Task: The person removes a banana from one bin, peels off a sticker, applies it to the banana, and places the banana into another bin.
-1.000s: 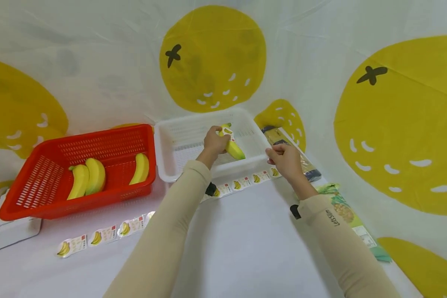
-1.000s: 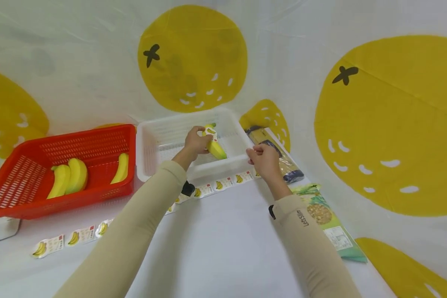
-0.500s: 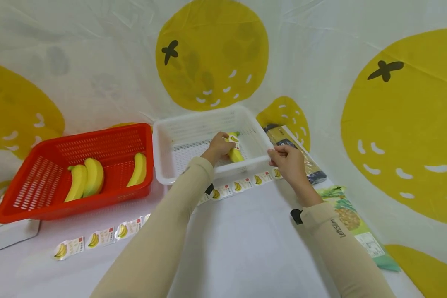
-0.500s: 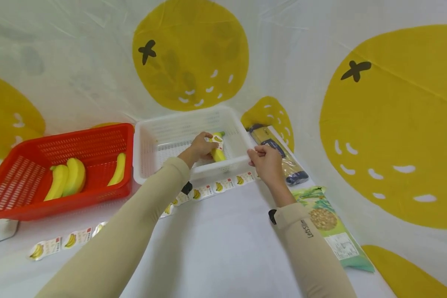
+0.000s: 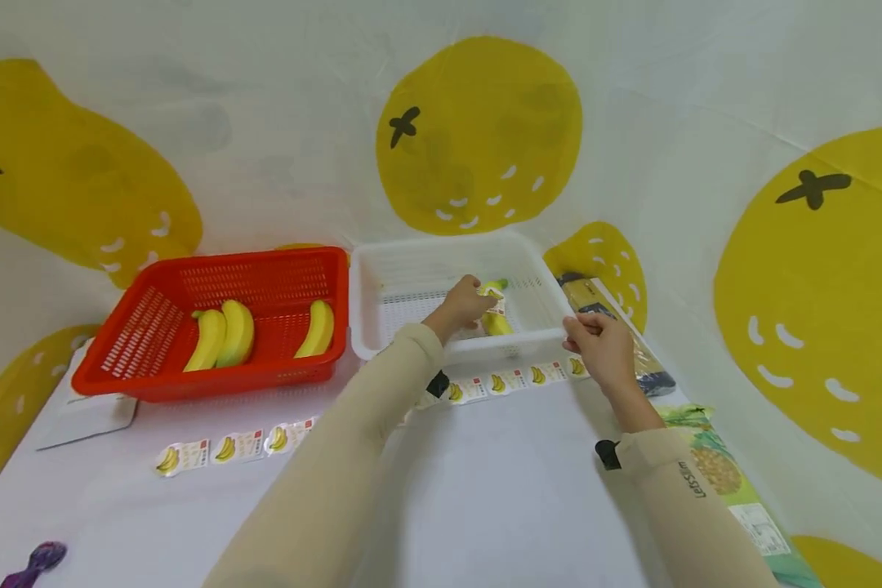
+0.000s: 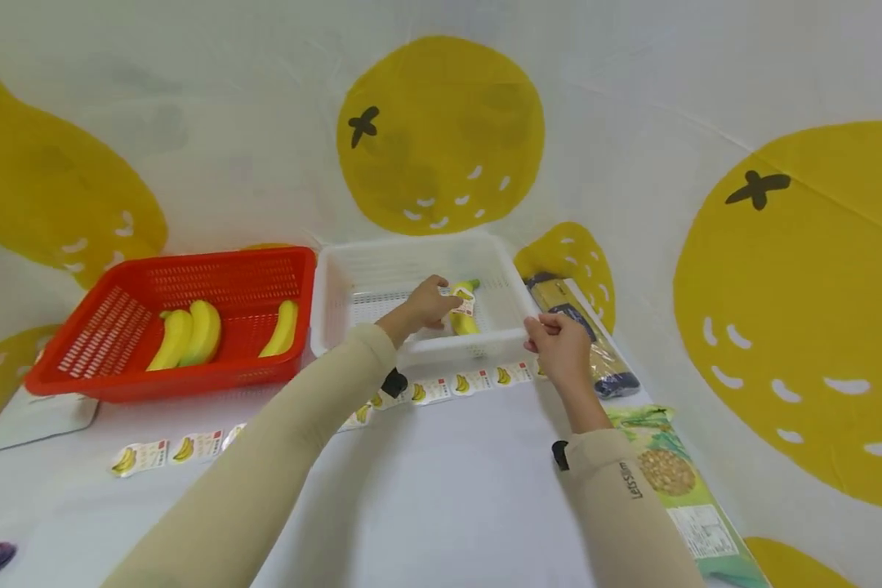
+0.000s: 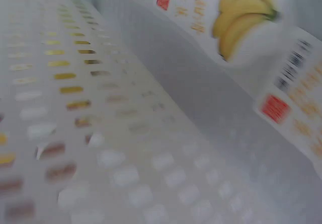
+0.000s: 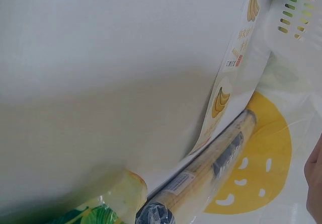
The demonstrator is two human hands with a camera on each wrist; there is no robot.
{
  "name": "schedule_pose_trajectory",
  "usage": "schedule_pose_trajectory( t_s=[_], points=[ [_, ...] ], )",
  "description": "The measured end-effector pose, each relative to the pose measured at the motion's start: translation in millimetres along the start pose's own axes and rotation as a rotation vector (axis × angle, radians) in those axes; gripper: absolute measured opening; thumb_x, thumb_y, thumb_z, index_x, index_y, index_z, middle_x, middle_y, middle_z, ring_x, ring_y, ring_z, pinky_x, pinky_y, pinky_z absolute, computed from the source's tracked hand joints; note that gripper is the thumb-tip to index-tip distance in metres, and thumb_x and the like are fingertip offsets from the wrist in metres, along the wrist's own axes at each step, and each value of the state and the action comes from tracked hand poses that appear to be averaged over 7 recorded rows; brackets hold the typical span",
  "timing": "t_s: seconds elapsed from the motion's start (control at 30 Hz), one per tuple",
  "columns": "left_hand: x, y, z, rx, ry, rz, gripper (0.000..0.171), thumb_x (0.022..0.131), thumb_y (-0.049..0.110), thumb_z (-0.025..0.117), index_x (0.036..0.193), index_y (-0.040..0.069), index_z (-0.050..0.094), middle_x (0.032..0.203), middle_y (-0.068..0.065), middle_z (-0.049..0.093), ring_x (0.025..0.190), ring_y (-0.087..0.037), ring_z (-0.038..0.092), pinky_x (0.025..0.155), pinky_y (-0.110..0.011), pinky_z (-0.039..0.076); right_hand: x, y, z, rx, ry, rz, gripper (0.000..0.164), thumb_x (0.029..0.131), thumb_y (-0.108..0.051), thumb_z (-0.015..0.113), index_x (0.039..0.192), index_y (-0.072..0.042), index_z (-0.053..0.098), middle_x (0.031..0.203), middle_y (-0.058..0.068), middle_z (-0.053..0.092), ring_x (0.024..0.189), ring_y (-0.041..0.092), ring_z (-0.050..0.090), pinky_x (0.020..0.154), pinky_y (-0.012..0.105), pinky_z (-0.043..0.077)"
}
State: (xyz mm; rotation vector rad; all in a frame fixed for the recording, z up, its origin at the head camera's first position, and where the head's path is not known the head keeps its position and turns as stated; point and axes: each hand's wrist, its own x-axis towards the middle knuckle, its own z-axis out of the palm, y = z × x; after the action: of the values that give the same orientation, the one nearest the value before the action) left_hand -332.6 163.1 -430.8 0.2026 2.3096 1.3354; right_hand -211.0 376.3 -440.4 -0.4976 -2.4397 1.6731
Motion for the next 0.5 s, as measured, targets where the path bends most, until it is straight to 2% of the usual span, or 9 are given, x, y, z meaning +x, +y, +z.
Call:
schedule_pose_trajectory(
  t_s=[0.03, 0.1, 0.2, 0.23, 0.27, 0.3, 0.37, 0.43, 0.5],
  points=[
    [-11.8, -0.4, -3.6, 0.031, 0.016, 0.065, 0.058, 0.104, 0.024, 0.057, 0.154, 0.008, 0.033, 0.132, -0.019, 0.059, 0.085, -0.022, 0.059, 0.077, -0.032, 0.057, 0, 1, 0, 0.001, -0.003, 0.005, 0.050, 0.100, -0.031, 0.066, 0.133, 0.007, 0.060, 0.090, -0.004, 0.063, 0.067, -0.007, 0.066, 0.071, 0.016, 0.059],
    [-46.8, 0.2, -13.2, 0.114, 0.056, 0.188, 0.057, 0.103, 0.027, 0.056, 0.153, 0.010, 0.037, 0.129, -0.017, 0.061, 0.084, -0.020, 0.058, 0.077, -0.029, 0.054, -1, 3, 1, -0.015, -0.008, 0.005, 0.052, 0.100, -0.032, 0.065, 0.134, 0.007, 0.059, 0.087, -0.009, 0.061, 0.066, -0.007, 0.066, 0.070, 0.016, 0.059],
    [-124.8, -4.0, -33.5, 0.117, 0.069, 0.306, 0.053, 0.100, 0.029, 0.059, 0.149, 0.015, 0.045, 0.135, -0.011, 0.060, 0.100, -0.021, 0.064, 0.083, -0.032, 0.057, -1, 3, 0, -0.065, -0.021, -0.004, 0.055, 0.100, -0.035, 0.064, 0.136, 0.006, 0.058, 0.084, -0.014, 0.061, 0.066, -0.008, 0.066, 0.069, 0.016, 0.059],
    [-156.1, -7.4, -42.9, 0.084, 0.056, 0.321, 0.051, 0.100, 0.029, 0.060, 0.148, 0.017, 0.047, 0.148, -0.011, 0.052, 0.113, -0.025, 0.062, 0.091, -0.035, 0.058, 0, 3, -1, -0.080, -0.026, -0.013, 0.055, 0.101, -0.036, 0.064, 0.136, 0.006, 0.058, 0.082, -0.015, 0.061, 0.066, -0.009, 0.066, 0.069, 0.015, 0.058],
    [-186.7, -11.8, -54.1, 0.071, 0.051, 0.313, 0.051, 0.099, 0.030, 0.062, 0.147, 0.019, 0.048, 0.148, -0.008, 0.052, 0.122, -0.026, 0.060, 0.096, -0.037, 0.057, 1, 2, -1, -0.095, -0.029, -0.020, 0.056, 0.101, -0.037, 0.063, 0.137, 0.006, 0.057, 0.081, -0.016, 0.061, 0.066, -0.009, 0.066, 0.067, 0.014, 0.058],
    [-214.7, -18.2, -65.2, 0.052, 0.059, 0.299, 0.049, 0.099, 0.029, 0.063, 0.146, 0.021, 0.049, 0.147, -0.005, 0.053, 0.123, -0.025, 0.061, 0.096, -0.038, 0.058, 1, 3, -2, -0.101, -0.032, -0.023, 0.057, 0.101, -0.037, 0.063, 0.137, 0.007, 0.057, 0.080, -0.018, 0.061, 0.066, -0.009, 0.067, 0.067, 0.014, 0.058],
    [-262.3, -36.2, -93.7, 0.015, 0.132, 0.270, 0.046, 0.100, 0.028, 0.064, 0.144, 0.021, 0.050, 0.144, -0.002, 0.056, 0.119, -0.023, 0.063, 0.095, -0.037, 0.059, 1, 5, -4, -0.109, -0.039, -0.027, 0.060, 0.101, -0.038, 0.063, 0.138, 0.008, 0.055, 0.078, -0.021, 0.060, 0.065, -0.009, 0.067, 0.066, 0.013, 0.057],
    [-296.6, -59.8, -128.7, -0.009, 0.301, 0.226, 0.043, 0.102, 0.028, 0.062, 0.143, 0.019, 0.052, 0.138, 0.001, 0.059, 0.109, -0.017, 0.066, 0.091, -0.030, 0.059, 2, 6, -6, -0.121, -0.046, -0.027, 0.061, 0.101, -0.039, 0.062, 0.139, 0.008, 0.054, 0.076, -0.023, 0.060, 0.065, -0.009, 0.067, 0.066, 0.013, 0.057],
    [-318.9, -87.0, -169.7, -0.105, 0.493, 0.166, 0.037, 0.103, 0.027, 0.060, 0.138, 0.018, 0.054, 0.128, 0.002, 0.061, 0.100, -0.012, 0.067, 0.087, -0.023, 0.058, 3, 7, -6, -0.137, -0.054, -0.024, 0.062, 0.101, -0.040, 0.061, 0.139, 0.009, 0.054, 0.076, -0.025, 0.059, 0.065, -0.009, 0.067, 0.066, 0.014, 0.057]
  ],
)
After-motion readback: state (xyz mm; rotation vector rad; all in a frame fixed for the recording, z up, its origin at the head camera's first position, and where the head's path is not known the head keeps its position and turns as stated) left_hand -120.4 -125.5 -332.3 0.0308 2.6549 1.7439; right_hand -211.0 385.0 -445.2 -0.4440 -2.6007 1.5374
